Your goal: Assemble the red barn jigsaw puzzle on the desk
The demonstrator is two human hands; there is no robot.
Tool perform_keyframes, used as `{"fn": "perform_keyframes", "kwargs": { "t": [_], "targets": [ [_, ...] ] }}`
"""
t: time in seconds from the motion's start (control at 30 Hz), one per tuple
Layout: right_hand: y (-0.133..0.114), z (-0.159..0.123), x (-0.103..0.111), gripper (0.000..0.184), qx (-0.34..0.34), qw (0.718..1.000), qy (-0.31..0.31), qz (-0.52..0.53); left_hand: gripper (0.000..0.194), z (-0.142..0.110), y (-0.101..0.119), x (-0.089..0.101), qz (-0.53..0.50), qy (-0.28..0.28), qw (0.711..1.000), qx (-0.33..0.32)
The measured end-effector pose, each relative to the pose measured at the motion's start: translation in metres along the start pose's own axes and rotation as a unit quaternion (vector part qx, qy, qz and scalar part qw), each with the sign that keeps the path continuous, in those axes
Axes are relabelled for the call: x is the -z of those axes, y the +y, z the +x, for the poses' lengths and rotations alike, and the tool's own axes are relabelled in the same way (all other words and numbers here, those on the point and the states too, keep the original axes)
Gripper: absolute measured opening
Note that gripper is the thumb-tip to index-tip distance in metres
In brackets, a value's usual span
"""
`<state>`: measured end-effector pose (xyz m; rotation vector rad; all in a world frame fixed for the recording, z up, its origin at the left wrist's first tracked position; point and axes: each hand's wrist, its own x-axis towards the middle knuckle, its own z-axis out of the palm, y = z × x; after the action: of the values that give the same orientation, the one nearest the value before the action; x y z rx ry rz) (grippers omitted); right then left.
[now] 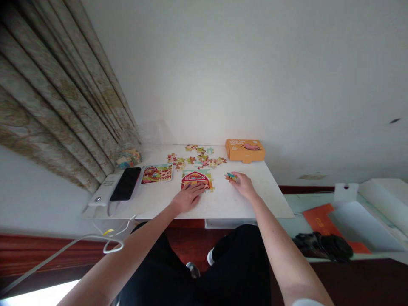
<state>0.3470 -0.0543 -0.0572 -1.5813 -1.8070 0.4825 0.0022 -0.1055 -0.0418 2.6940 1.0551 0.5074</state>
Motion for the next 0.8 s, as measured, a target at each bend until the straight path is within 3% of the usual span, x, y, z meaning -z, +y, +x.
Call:
{"fn": "perform_keyframes", "kwargs": {
  "t": [0.13, 0.3, 0.43, 0.63, 0.8],
  "targets": [
    [-0.025, -0.023, -0.007, 0.037, 0.024, 0.999, 0.002, 0.043, 0.045, 0.0, 0.001, 0.0, -0.004, 0.003, 1.0, 0.014],
    [-0.063, -0.068, -0.025, 0.034, 0.076, 0.991, -0.055, 0.098, 0.046, 0.0, 0.003, 0.003, -0.012, 0.003, 1.0, 0.025],
    [-0.085, -0.076, -0.04, 0.032, 0.108, 0.983, -0.099, 0.113, 0.045, 0.001, 0.004, 0.004, -0.016, 0.005, 1.0, 0.019],
    [-0.085, -0.057, -0.047, 0.033, 0.145, 0.975, -0.129, 0.105, 0.048, 0.001, 0.005, 0.006, -0.007, -0.004, 1.0, 0.016],
    [-0.075, -0.06, -0.047, 0.028, 0.184, 0.972, -0.122, 0.078, 0.045, 0.0, 0.005, 0.007, -0.002, -0.006, 1.0, 0.018]
  ]
}}
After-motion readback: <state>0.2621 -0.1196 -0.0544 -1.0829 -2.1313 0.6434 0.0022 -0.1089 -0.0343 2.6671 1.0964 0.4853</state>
